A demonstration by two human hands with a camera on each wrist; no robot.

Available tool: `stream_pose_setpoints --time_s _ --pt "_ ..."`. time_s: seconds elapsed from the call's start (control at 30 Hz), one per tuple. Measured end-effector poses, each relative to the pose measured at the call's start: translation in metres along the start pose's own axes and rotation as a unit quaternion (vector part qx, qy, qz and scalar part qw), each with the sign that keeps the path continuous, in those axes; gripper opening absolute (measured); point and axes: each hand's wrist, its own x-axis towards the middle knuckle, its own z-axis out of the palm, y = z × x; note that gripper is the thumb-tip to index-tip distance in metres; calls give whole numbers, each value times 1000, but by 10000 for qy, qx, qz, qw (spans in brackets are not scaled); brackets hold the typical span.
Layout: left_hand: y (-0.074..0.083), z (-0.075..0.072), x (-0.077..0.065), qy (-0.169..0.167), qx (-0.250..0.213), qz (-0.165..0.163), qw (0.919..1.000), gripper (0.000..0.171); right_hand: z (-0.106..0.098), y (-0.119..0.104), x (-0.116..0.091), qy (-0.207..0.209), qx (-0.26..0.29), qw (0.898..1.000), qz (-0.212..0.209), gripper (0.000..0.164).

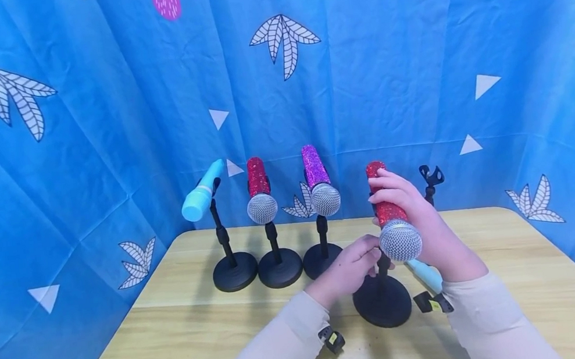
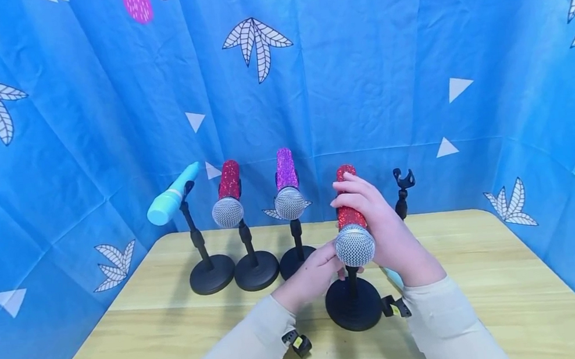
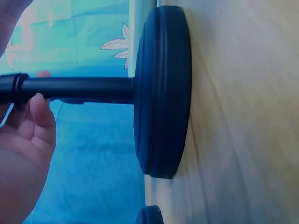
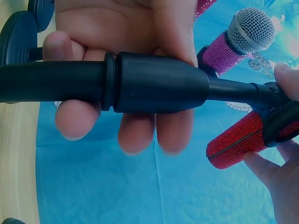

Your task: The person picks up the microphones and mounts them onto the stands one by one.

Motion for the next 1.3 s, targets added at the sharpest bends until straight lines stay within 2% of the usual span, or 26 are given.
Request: stream_pose_setpoints --time_s 0.13,0.2,0.27,0.4,0.57,0.67,0.87,0.97,1.1,1.3 --pt "1 4 1 238 -398 -219 9987 27 0 1 -1 -44 16 10000 26 82" --pt "2 5 1 344 -442 -285 9980 27 -1 1 -1 -55 19 10000 38 83" --pt "2 5 1 368 -313 -288 9984 24 -1 1 -1 -53 27 10000 42 83" --pt "3 1 -1 166 140 -181 9996 16 0 1 -1 -7 -5 10000 4 79" --pt "0 -3 -2 -99 497 28 9987 21 0 1 -1 18 -92 10000 31 75" --pt "-1 -1 -1 -101 212 -39 9997 24 -1 1 -1 -28 -118 9999 59 77" --pt "2 3 0 106 -512 -182 9985 24 -1 1 -1 -31 -77 10000 43 80" --pt "3 5 1 220 -566 -349 9975 26 -2 0 -1 -16 -60 10000 65 80" --pt "4 5 1 323 -320 -543 9975 23 -2 0 -1 -46 -93 9999 97 81" --pt "4 -1 -2 6 138 -71 9999 21 -2 0 -1 -76 -153 9998 65 79"
